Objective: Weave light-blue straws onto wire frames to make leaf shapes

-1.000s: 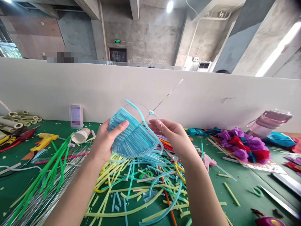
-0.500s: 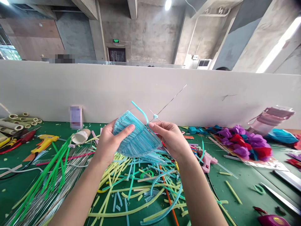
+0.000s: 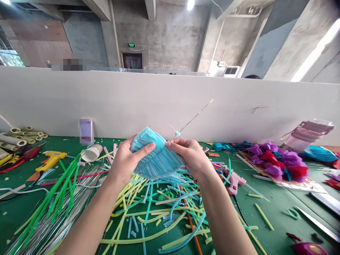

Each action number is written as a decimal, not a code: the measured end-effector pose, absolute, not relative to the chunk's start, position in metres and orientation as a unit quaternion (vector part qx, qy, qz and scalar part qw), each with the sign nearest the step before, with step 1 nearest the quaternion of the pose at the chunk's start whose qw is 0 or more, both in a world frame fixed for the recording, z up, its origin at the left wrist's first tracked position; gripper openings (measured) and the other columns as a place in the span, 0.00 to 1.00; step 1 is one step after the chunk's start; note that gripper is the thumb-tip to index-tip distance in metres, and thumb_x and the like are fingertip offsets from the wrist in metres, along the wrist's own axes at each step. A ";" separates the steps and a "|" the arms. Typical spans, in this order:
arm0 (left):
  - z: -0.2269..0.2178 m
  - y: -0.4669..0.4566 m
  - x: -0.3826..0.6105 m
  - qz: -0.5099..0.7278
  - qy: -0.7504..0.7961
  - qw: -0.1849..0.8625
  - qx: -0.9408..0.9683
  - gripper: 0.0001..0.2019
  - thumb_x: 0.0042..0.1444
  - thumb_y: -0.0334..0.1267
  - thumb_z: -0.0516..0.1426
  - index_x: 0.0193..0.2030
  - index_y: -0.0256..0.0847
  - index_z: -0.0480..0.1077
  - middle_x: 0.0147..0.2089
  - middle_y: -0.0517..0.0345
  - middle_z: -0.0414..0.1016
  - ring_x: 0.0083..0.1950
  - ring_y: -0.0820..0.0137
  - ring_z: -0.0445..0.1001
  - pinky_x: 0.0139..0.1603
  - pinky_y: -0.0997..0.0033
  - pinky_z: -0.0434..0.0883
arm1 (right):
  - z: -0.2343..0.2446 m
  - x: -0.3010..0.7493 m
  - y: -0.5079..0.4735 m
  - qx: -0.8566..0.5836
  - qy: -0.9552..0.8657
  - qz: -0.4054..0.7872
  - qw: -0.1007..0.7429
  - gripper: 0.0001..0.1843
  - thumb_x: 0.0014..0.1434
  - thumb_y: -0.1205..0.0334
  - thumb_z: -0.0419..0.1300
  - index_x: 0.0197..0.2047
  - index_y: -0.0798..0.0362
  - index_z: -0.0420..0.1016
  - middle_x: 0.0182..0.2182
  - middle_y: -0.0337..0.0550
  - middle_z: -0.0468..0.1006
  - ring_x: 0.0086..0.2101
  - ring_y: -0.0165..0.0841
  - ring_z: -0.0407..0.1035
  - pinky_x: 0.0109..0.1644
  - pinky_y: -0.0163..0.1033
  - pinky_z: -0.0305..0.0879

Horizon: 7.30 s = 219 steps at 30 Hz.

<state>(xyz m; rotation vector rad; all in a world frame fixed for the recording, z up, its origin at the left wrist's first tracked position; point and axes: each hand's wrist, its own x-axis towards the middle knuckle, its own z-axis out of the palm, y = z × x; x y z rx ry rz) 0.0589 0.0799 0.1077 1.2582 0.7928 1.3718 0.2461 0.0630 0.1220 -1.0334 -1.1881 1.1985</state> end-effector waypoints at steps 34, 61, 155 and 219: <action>0.124 0.079 0.040 0.470 0.402 0.548 0.563 0.14 0.38 0.45 0.72 0.33 0.43 0.82 0.39 0.49 0.84 0.40 0.58 0.81 0.39 0.64 0.76 | 0.113 0.229 0.063 -0.447 -0.624 0.452 0.454 0.16 0.52 0.49 0.66 0.33 0.55 0.79 0.25 0.38 0.73 0.27 0.28 0.62 0.31 0.35 0.54; 0.117 0.083 0.046 0.587 0.369 0.497 0.522 0.08 0.42 0.42 0.71 0.27 0.43 0.80 0.27 0.60 0.79 0.30 0.69 0.74 0.34 0.70 0.70 | 0.127 0.238 0.055 -0.494 -0.647 0.337 0.474 0.17 0.55 0.48 0.64 0.30 0.55 0.77 0.21 0.37 0.69 0.23 0.26 0.58 0.26 0.35 0.52; 0.121 0.083 0.037 0.486 0.448 0.443 0.605 0.40 0.39 0.46 0.72 0.61 0.51 0.65 0.35 0.56 0.79 0.37 0.58 0.79 0.33 0.64 0.75 | 0.118 0.227 0.061 -0.455 -0.518 0.512 0.512 0.18 0.48 0.47 0.70 0.32 0.55 0.78 0.27 0.37 0.76 0.26 0.27 0.65 0.30 0.34 0.58; 0.115 0.096 0.038 0.619 0.319 0.531 0.484 0.12 0.44 0.38 0.71 0.35 0.39 0.80 0.37 0.53 0.83 0.39 0.67 0.79 0.40 0.71 0.74 | 0.114 0.223 0.065 -0.477 -0.515 0.455 0.548 0.16 0.45 0.51 0.72 0.31 0.54 0.80 0.28 0.38 0.77 0.28 0.28 0.67 0.33 0.36 0.59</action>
